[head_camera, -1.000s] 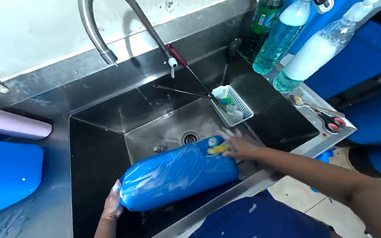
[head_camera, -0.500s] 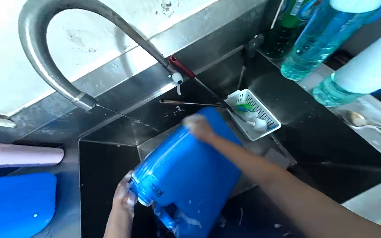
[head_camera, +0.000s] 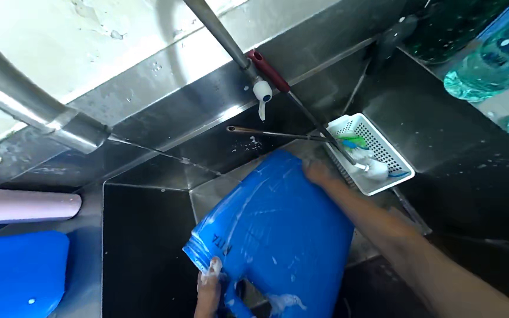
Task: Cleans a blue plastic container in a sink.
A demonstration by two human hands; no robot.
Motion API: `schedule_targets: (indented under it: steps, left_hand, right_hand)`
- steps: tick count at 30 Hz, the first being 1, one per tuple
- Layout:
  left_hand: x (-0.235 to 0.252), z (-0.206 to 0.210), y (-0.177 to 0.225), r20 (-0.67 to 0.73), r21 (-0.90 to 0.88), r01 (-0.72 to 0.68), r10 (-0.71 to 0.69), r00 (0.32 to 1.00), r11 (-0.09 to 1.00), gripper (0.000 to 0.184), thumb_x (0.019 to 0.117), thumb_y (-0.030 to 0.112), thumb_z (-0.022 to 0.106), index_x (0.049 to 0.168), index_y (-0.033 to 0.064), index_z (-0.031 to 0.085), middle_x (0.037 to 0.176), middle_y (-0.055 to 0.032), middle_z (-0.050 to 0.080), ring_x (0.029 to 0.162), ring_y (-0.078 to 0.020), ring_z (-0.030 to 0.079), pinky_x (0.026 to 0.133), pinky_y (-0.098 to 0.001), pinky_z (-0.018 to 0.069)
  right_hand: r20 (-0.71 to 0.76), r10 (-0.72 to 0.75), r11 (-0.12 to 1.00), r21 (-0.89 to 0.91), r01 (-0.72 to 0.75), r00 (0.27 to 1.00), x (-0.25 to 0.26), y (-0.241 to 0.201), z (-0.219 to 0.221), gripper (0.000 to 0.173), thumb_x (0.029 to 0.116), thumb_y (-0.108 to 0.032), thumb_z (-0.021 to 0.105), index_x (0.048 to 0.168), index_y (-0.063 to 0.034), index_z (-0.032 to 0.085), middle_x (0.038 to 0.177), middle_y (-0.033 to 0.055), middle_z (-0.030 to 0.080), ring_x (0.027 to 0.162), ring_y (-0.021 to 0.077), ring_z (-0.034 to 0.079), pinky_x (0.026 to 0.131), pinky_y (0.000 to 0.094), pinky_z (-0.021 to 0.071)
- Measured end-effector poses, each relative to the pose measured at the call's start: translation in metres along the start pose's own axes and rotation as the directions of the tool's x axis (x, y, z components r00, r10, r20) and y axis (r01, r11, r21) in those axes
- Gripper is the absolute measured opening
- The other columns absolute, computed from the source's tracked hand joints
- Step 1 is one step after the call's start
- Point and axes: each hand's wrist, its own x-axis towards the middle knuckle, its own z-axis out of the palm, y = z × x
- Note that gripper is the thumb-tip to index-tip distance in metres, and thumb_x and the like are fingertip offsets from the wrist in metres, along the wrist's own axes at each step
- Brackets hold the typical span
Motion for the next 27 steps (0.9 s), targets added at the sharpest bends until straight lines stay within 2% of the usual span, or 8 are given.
schedule_targets:
  steps: [6,8,10,13,18,22,24,27]
  left_hand:
    - [-0.015,-0.021,0.015,0.136,-0.007,-0.051,0.052,0.989,0.999,0.019,0.0977,0.008,0.039,0.102,0.0022,0.057,0.078,0.0174,0.064,0.075,0.0103,0.062,0.075,-0.0154,0.0547]
    - [-0.027,-0.039,0.022,0.178,0.097,-0.014,-0.004,0.984,0.995,0.020,0.0993,0.008,0.037,0.100,0.0059,0.056,0.076,0.0191,0.066,0.076,0.0109,0.064,0.078,-0.0153,0.0559]
    - [-0.040,-0.056,0.005,0.227,0.263,-0.030,-0.031,0.973,0.964,0.036,0.1001,0.013,0.046,0.116,-0.0185,0.051,0.092,-0.0030,0.063,0.088,0.0059,0.060,0.088,-0.0176,0.0504]
    - [-0.032,-0.065,-0.034,0.261,0.296,-0.220,0.143,0.955,0.930,0.074,0.0995,0.041,0.051,0.120,-0.0296,0.044,0.103,-0.0138,0.065,0.099,0.0114,0.057,0.094,-0.0126,0.0462]
    - [-0.029,-0.058,-0.013,0.355,0.120,-0.228,0.172,0.919,0.966,0.066,0.0988,0.048,0.059,0.109,-0.0163,0.051,0.094,0.0152,0.066,0.096,0.0188,0.058,0.091,-0.0099,0.0486]
    - [-0.026,-0.057,-0.049,0.202,-0.014,-0.163,0.162,0.966,0.987,0.064,0.0874,0.058,0.071,0.113,0.0033,0.052,0.093,0.0252,0.066,0.094,0.0166,0.062,0.089,-0.0119,0.0516]
    - [-0.030,-0.051,-0.043,0.146,-0.078,-0.135,0.145,0.979,0.988,0.046,0.0902,0.046,0.071,0.108,0.0083,0.052,0.087,0.0263,0.066,0.088,0.0156,0.063,0.085,-0.0115,0.0526]
    - [-0.034,-0.043,-0.005,0.004,-0.188,-0.041,0.043,0.999,0.981,0.025,0.1021,0.012,0.034,0.091,0.0203,0.055,0.071,0.0245,0.067,0.069,0.0124,0.064,0.069,-0.0121,0.0549]
  right_hand:
    - [-0.163,-0.836,0.501,0.167,0.849,0.525,-0.118,-0.167,0.085,0.033,0.0961,-0.018,0.067,0.125,-0.0019,0.072,0.136,0.0183,0.066,0.137,0.0403,0.052,0.116,0.0590,0.0359]
    - [-0.083,-0.642,0.751,0.131,0.647,0.762,-0.054,-0.113,0.053,0.036,0.1030,-0.019,0.057,0.128,0.0049,0.066,0.135,0.0232,0.064,0.135,0.0366,0.055,0.117,0.0514,0.0386]
    - [0.142,-0.200,0.976,0.115,0.185,0.969,0.012,-0.028,0.016,0.046,0.1122,-0.024,0.038,0.142,0.0079,0.052,0.147,0.0287,0.052,0.142,0.0414,0.046,0.119,0.0572,0.0315]
    - [0.073,-0.157,0.986,0.059,0.153,0.985,-0.009,0.003,0.027,0.046,0.1110,-0.023,0.038,0.143,0.0050,0.054,0.147,0.0271,0.053,0.142,0.0409,0.046,0.118,0.0599,0.0320]
    - [-0.237,-0.862,0.436,0.106,0.894,0.449,-0.207,-0.051,0.080,0.018,0.0937,-0.009,0.066,0.105,-0.0136,0.079,0.110,0.0117,0.075,0.111,0.0326,0.068,0.096,0.0528,0.0525]
    - [-0.068,-0.277,0.909,0.305,0.284,0.958,-0.064,0.068,0.031,0.039,0.1095,-0.017,0.042,0.131,0.0085,0.062,0.136,0.0255,0.062,0.132,0.0334,0.056,0.116,0.0475,0.0397]
    - [0.089,0.137,0.818,0.552,-0.163,0.987,-0.015,0.083,0.004,0.047,0.1132,-0.023,0.036,0.143,0.0112,0.048,0.148,0.0322,0.048,0.140,0.0392,0.046,0.118,0.0501,0.0329]
    - [-0.092,0.191,0.773,0.627,-0.092,0.977,-0.020,0.059,-0.042,0.042,0.1119,-0.020,0.040,0.134,0.0119,0.055,0.136,0.0325,0.057,0.128,0.0392,0.055,0.111,0.0511,0.0405]
